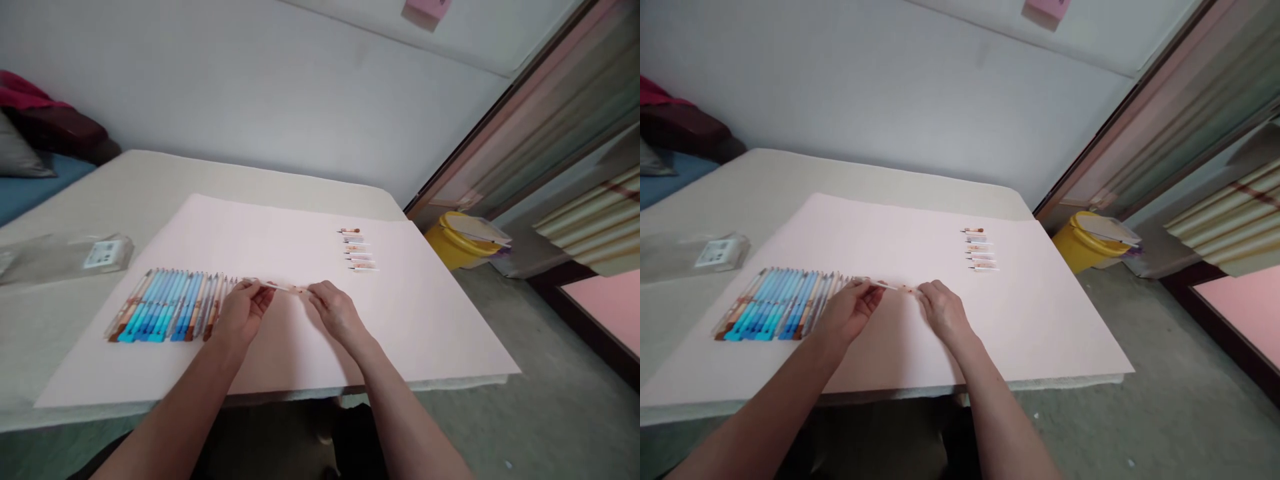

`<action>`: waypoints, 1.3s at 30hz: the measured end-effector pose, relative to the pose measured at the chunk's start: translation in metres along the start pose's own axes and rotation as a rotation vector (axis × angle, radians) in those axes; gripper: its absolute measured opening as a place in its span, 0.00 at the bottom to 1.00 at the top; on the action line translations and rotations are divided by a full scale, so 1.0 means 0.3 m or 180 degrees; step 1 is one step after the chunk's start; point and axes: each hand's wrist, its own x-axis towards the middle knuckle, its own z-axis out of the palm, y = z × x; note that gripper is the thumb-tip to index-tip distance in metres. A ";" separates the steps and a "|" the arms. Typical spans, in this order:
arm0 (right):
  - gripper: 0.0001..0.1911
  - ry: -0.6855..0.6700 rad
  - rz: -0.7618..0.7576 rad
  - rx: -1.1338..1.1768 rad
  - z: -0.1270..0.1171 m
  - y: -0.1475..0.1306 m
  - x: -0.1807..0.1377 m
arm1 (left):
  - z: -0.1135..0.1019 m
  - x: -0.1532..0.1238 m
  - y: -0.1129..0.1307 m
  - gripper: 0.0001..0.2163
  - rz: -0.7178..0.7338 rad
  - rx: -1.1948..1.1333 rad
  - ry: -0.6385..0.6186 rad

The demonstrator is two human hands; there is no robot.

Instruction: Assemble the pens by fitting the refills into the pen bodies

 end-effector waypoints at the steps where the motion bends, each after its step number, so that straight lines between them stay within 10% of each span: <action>1: 0.10 0.0019 -0.0050 0.0080 -0.002 -0.011 -0.004 | -0.002 0.001 0.000 0.08 -0.0002 0.0014 -0.0008; 39: 0.06 0.0514 0.0698 0.1491 0.017 -0.067 -0.006 | 0.002 -0.032 -0.037 0.10 0.0303 0.0946 -0.0510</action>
